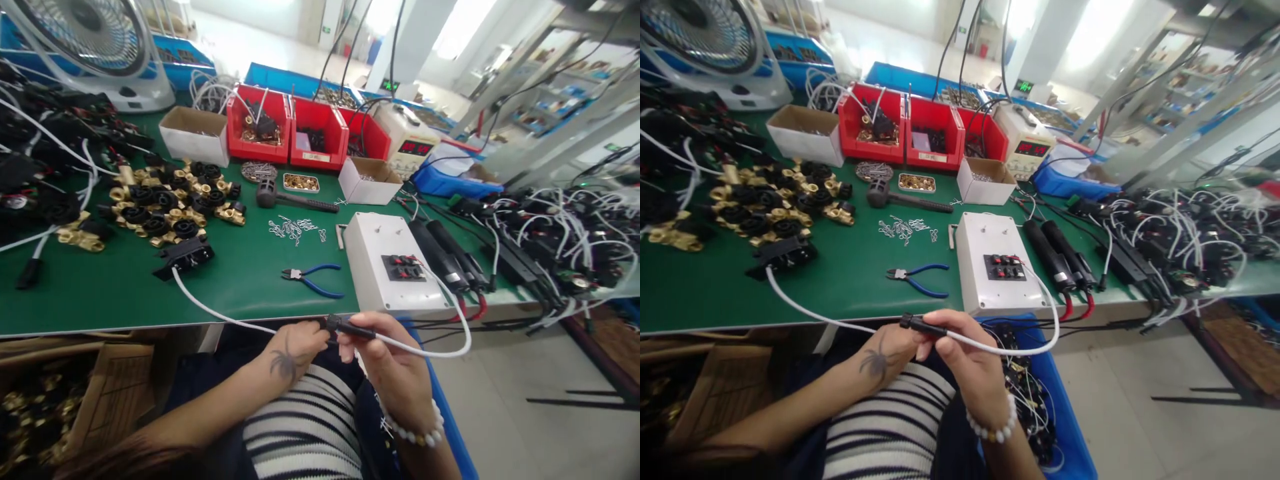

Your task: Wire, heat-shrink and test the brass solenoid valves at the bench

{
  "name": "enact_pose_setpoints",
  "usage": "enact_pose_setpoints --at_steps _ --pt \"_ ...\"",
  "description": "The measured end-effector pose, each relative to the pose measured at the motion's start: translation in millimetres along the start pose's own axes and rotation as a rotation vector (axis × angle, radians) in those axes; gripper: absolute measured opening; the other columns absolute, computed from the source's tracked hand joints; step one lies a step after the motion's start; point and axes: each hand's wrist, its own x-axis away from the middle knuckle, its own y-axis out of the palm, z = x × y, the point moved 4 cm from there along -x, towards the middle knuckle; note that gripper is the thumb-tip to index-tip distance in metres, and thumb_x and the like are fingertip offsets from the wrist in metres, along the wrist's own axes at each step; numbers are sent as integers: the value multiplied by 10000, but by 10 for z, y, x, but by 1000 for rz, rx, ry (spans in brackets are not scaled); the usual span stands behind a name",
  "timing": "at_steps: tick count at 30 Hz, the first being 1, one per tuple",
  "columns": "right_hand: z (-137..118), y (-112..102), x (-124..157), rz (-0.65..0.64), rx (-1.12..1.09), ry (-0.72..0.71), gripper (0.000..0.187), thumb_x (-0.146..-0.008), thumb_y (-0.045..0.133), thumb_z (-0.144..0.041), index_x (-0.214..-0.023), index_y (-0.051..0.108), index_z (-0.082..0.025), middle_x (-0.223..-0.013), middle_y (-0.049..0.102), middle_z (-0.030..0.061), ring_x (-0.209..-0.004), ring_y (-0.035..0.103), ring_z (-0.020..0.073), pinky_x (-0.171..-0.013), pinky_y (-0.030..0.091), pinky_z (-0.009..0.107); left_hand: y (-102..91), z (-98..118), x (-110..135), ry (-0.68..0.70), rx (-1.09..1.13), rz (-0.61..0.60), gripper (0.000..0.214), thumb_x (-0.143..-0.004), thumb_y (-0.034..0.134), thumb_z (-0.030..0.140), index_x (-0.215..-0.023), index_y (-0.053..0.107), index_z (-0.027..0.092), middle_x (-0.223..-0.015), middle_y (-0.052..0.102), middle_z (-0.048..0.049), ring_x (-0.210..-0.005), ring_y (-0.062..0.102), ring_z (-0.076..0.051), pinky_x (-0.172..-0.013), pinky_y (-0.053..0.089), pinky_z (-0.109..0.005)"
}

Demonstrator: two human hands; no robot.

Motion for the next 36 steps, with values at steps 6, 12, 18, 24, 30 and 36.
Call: enact_pose_setpoints --at_steps 6,12,18,24,30,36 --pt "-166 -94 18 197 37 -73 108 -923 672 -310 -1009 717 -263 -712 664 -24 -593 601 75 -583 501 174 -611 362 355 40 -35 309 124 -945 564 228 -1013 664 203 -835 694 3 -725 645 -116 -678 509 -207" --pt "-164 -55 34 177 91 -29 116 -934 657 -324 -1012 715 -261 -692 641 -23 -594 595 71 -572 491 157 -841 546 453 115 -97 498 102 -943 580 257 -963 664 202 -822 717 17 -698 657 -97 -666 524 -182" --pt "-151 -18 32 163 121 -13 116 -943 642 -314 -1022 710 -263 -693 649 -15 -587 596 84 -566 500 176 -853 548 448 118 -76 541 59 -924 616 237 -950 655 201 -788 688 24 -691 629 -91 -639 515 -185" --pt "-137 -14 6 158 102 31 119 -943 642 -326 -1013 702 -251 -668 639 -20 -570 582 73 -557 481 160 -854 539 474 122 -12 582 82 -887 656 161 -957 649 203 -818 673 32 -739 613 -78 -643 495 -167" --pt "-136 -7 16 168 95 21 113 -922 668 -327 -982 705 -239 -667 638 -9 -559 583 95 -532 491 192 -872 573 466 113 -63 525 78 -936 593 237 -931 657 193 -768 678 27 -667 621 -83 -638 507 -174" --pt "-164 -7 26 116 114 -25 106 -899 697 -310 -991 725 -267 -704 673 -2 -576 609 109 -537 518 208 -901 597 445 104 -123 462 187 -982 500 253 -885 652 205 -750 679 28 -659 635 -87 -636 502 -168"
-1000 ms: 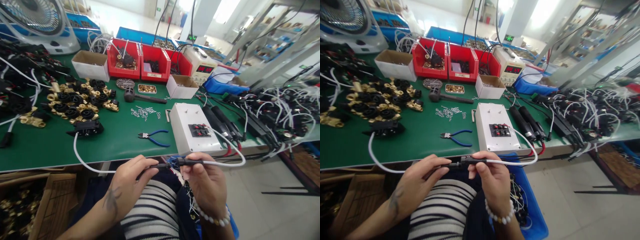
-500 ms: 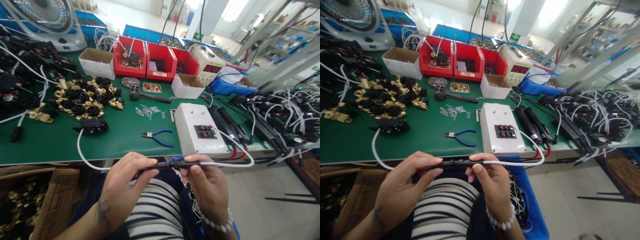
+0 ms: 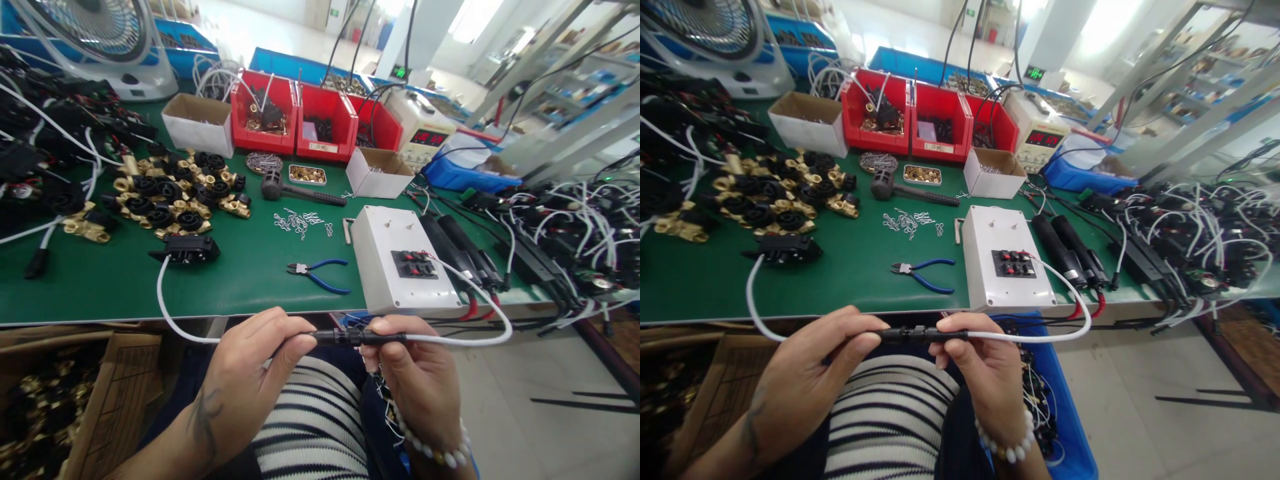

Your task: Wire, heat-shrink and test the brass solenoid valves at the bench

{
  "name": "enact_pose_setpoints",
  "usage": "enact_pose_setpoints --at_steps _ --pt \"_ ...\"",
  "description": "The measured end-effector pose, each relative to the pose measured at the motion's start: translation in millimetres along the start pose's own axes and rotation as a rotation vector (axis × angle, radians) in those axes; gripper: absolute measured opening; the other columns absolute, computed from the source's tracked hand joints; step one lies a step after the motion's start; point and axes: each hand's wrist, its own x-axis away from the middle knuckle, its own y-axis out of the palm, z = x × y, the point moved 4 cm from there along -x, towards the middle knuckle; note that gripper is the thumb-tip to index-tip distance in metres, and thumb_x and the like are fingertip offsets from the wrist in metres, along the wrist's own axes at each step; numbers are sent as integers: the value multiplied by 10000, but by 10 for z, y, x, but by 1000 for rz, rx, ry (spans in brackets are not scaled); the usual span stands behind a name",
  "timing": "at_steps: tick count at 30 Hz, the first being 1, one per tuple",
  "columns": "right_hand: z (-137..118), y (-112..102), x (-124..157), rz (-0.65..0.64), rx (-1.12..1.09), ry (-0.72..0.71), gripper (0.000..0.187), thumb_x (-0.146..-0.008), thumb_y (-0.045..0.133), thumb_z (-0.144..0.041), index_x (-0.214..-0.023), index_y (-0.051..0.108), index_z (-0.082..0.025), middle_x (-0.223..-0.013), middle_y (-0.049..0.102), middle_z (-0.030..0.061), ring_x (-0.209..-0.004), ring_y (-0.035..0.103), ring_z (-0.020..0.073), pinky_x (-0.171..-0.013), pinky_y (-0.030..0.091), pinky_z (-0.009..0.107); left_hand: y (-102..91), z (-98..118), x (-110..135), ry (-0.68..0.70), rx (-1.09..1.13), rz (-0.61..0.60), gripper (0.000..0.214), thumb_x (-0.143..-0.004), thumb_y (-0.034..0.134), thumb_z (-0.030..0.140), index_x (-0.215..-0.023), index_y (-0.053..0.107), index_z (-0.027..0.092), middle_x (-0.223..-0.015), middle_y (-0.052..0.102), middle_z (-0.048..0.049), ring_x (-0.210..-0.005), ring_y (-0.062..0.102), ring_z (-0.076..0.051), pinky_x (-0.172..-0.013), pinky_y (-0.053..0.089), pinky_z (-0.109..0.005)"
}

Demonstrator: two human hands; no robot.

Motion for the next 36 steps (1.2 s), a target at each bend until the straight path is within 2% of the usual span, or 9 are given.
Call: enact_pose_setpoints --at_steps 10,22,25,27,29,30,31,34,36 --pt "58 82 -15 -7 12 36 93 -929 664 -277 -1002 721 -289 -731 689 -24 -602 630 72 -586 521 150 31 -47 19 -69 30 -28 222 -988 474 234 -850 643 196 -695 635 29 -607 602 -95 -596 465 -197" --pt "503 -144 58 26 110 181 196 -930 639 -407 -1028 709 -252 -702 692 7 -610 638 121 -613 525 211 372 -254 53 -210 58 -234 281 -999 449 287 -817 637 185 -748 680 6 -676 623 -129 -645 477 -244" --pt "538 -152 62 -293 303 412 364 -980 512 -480 -990 734 -192 -692 709 53 -579 647 150 -567 534 241 248 -342 -2 -132 -58 -213 261 -991 466 318 -856 648 188 -799 681 -11 -760 627 -157 -695 506 -268" --pt "419 -153 92 -656 451 521 387 -971 513 -491 -979 753 -188 -734 733 72 -609 673 180 -571 551 267 -33 -522 -35 -114 -205 31 242 -986 471 347 -980 652 187 -963 680 -54 -943 621 -197 -853 520 -333" --pt "161 -189 37 -865 555 464 293 -932 590 -458 -995 760 -228 -814 755 62 -675 700 203 -606 565 284 -385 -807 -12 -195 -418 335 310 -966 487 407 -1119 623 174 -1141 637 -113 -1132 564 -266 -1015 453 -452" --pt "3 -222 -55 -856 605 378 250 -919 615 -438 -991 761 -249 -837 759 53 -710 707 208 -629 569 287 -530 -973 10 -258 -490 424 405 -932 522 473 -1182 599 164 -1219 604 -144 -1199 529 -309 -1045 426 -491" --pt "-159 -272 -197 -753 664 268 223 -923 611 -423 -961 763 -264 -828 757 44 -713 705 201 -635 565 284 -628 -1148 25 -330 -523 422 520 -902 532 539 -1248 564 153 -1280 572 -168 -1246 497 -343 -1071 400 -518" --pt "-560 -508 -741 -182 922 -65 213 -927 604 -385 -918 757 -237 -848 753 63 -765 696 186 -710 542 301 -713 -1524 49 -470 -481 216 648 -884 472 628 -1284 534 122 -1216 606 -178 -1161 564 -360 -1026 436 -545" --pt "-651 -661 -1085 163 1073 -153 225 -907 631 -323 -1017 747 -163 -939 754 108 -846 690 181 -813 496 336 -675 -1545 67 -469 -420 156 626 -855 530 624 -1254 549 142 -1174 624 -144 -1119 594 -331 -1007 462 -513"
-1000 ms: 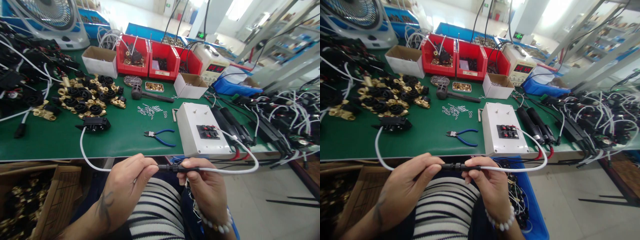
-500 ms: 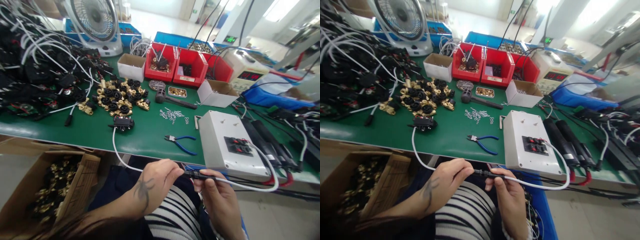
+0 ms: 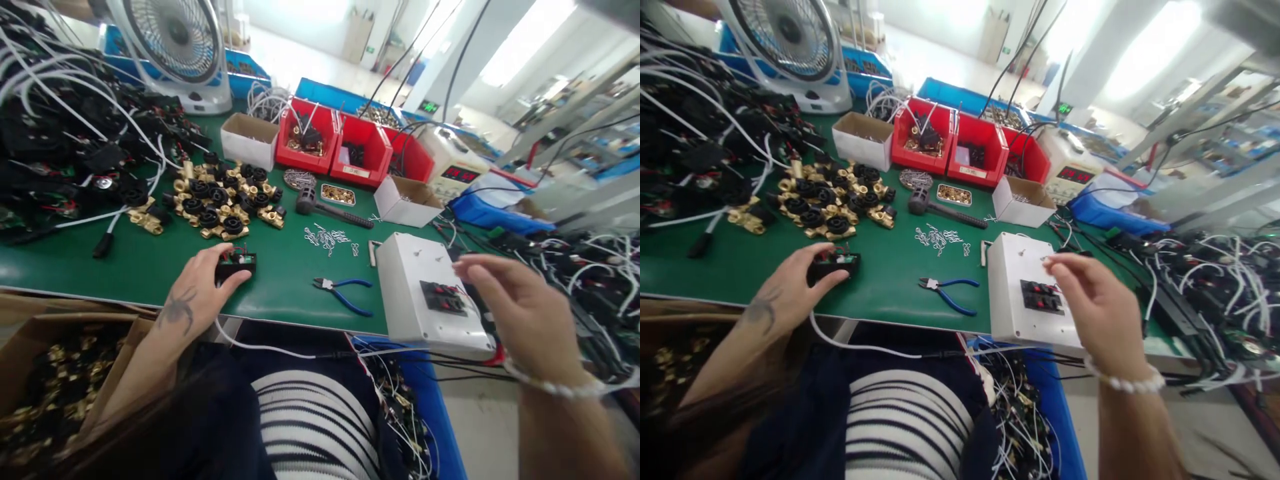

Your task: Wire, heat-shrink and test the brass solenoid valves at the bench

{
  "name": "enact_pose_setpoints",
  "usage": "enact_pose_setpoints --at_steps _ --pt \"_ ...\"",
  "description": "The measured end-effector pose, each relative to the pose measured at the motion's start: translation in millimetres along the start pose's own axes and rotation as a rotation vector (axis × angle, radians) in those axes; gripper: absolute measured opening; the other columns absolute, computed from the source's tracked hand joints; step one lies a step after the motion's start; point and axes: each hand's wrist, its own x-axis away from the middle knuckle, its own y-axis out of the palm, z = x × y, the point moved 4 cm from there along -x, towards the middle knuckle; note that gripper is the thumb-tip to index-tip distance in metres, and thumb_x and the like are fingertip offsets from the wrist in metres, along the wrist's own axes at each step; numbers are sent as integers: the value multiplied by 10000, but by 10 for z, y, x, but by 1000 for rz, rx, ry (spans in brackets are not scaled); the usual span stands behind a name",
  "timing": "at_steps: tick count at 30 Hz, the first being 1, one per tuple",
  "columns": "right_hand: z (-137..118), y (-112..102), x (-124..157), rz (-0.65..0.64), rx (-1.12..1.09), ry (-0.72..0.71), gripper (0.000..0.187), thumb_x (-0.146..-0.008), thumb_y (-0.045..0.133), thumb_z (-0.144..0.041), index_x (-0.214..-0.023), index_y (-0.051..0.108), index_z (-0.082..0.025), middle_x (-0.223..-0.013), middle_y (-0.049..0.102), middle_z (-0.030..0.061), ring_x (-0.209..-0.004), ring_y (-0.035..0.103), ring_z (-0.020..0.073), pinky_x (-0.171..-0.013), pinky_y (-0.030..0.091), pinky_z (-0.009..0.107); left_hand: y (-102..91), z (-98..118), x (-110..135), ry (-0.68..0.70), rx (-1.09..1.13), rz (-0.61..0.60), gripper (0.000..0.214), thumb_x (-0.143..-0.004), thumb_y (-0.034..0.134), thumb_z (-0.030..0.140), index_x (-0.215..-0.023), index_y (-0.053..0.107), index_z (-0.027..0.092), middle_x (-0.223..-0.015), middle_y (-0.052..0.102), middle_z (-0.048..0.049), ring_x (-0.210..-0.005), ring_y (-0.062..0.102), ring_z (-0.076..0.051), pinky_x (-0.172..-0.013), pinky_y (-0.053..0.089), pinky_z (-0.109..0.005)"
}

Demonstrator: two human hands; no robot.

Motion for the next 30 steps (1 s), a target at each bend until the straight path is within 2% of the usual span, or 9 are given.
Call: enact_pose_setpoints --at_steps 2,4,9,19,24,25,26,29,30 --pt "133 89 -281 82 101 115 315 -893 622 -241 -1154 705 -86 -1024 744 144 -932 679 177 -877 437 365 14 115 90 27 87 -6 582 -810 637 580 -1219 558 173 -1160 621 -106 -1101 608 -294 -995 485 -467" --pt "252 268 -455 -5 130 186 341 -885 593 -226 -1153 704 -46 -1046 739 150 -988 667 189 -891 402 386 25 300 216 74 191 -31 556 -793 703 520 -1213 550 190 -1163 608 -88 -1094 616 -267 -984 502 -437" --pt "436 515 -508 -138 160 111 232 -902 592 -227 -981 768 -99 -1028 751 103 -1031 662 219 -929 412 365 -64 778 472 302 346 -39 589 -784 752 462 -1265 508 229 -1225 571 -85 -1169 573 -246 -1002 502 -394" --pt "568 516 -521 -100 211 44 360 -963 468 -354 -868 753 -157 -958 749 120 -937 670 209 -866 467 318 -239 1045 605 478 482 0 672 -750 797 419 -1300 481 196 -1223 553 -61 -1183 523 -170 -1068 435 -253" --pt "346 234 -340 171 249 -97 416 -943 510 -484 -978 747 -143 -992 724 170 -909 663 212 -849 464 343 -261 1060 620 491 490 2 692 -730 822 384 -1297 482 176 -1228 552 -64 -1190 519 -161 -1085 414 -232" --pt "273 188 -258 144 190 -111 443 -929 520 -542 -962 754 -168 -929 729 153 -842 669 202 -798 483 341 -266 1061 623 495 492 3 699 -726 827 376 -1299 481 174 -1228 554 -66 -1189 520 -164 -1085 416 -237" --pt "196 190 -154 3 91 -116 470 -899 537 -613 -933 764 -203 -856 728 128 -762 668 189 -726 500 331 -271 1061 625 496 496 4 707 -721 831 372 -1301 480 173 -1229 556 -68 -1188 521 -167 -1082 420 -242" --pt "-77 378 467 -786 -217 -143 526 -729 625 -773 -871 804 -300 -729 723 93 -567 636 182 -528 503 312 -285 1058 634 496 519 15 725 -711 835 382 -1305 478 173 -1229 557 -72 -1183 525 -174 -1076 429 -253" --pt "-138 401 717 -884 -283 -128 501 -719 645 -765 -875 810 -319 -755 736 101 -587 649 192 -537 519 313 -286 1058 636 495 524 16 726 -710 835 388 -1305 478 174 -1231 556 -72 -1184 526 -175 -1078 428 -255"
